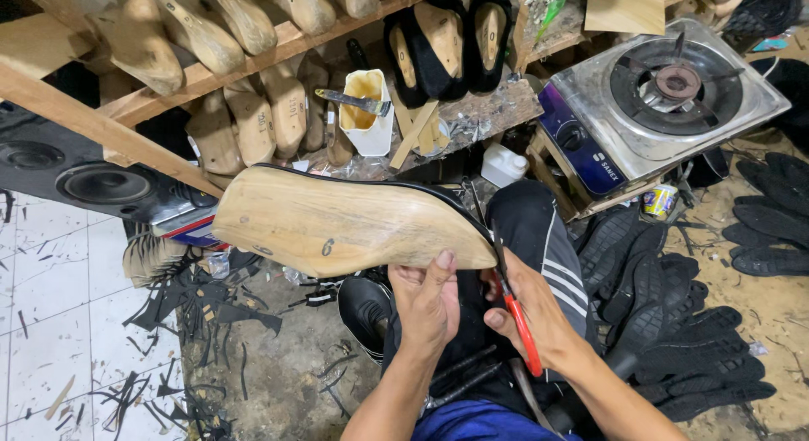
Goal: The person sits in a shoe workshop with a black fabric shoe upper fitted over a wooden last on their lap. They use pincers to grip and pull the upper material, tap and press the shoe with a hammer, and trim excess material with scissors while shaping the upper around the last.
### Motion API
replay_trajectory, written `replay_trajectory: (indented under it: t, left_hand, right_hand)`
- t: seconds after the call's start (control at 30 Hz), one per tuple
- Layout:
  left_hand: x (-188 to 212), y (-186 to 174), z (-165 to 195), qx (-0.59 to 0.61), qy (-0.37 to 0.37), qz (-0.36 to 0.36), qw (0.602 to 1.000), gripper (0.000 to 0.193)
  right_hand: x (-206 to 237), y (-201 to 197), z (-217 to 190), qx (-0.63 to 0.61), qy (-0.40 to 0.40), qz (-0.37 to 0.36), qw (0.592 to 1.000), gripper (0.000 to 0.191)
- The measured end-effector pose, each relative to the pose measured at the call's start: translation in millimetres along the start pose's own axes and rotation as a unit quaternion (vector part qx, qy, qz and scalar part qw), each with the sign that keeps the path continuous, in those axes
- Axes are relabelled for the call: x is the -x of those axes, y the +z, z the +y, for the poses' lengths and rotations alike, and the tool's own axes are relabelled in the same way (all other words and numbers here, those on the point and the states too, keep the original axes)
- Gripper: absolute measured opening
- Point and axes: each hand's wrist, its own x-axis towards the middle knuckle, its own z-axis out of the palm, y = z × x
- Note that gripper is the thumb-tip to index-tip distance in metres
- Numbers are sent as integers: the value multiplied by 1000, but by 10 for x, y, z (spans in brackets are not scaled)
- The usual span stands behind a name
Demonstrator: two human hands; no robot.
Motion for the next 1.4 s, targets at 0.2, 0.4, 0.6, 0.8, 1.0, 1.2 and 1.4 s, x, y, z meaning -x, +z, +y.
replay_trajectory:
  t: [0.2,0.4,0.6,0.8,1.0,1.2,1.4]
  left_hand:
    - [-29,-110,85,-53,9,-50,997,65]
    - [-32,-170,131,-73,6,-63,995,66]
    - [-37,-121,176,-75,-22,-29,997,69]
    - [33,-126,181,-99,-50,-70,991,69]
    - [-15,-163,232,-94,-57,-68,992,70]
    - [-63,-165,128,-115,-52,-67,990,68]
    - [-120,-192,22,-115,-76,-40,990,65]
  right_hand:
    - [-25,-76,7,131,123,6,984,43]
    - [-27,-188,-9,128,26,42,991,21]
    - [-41,-184,-66,155,57,48,985,27]
    - [-37,-185,-25,123,45,62,989,18]
    - [-125,-263,-45,133,26,47,990,30]
    - [-197,-231,-86,107,75,67,989,23]
    - [-115,-287,215,109,100,50,988,24]
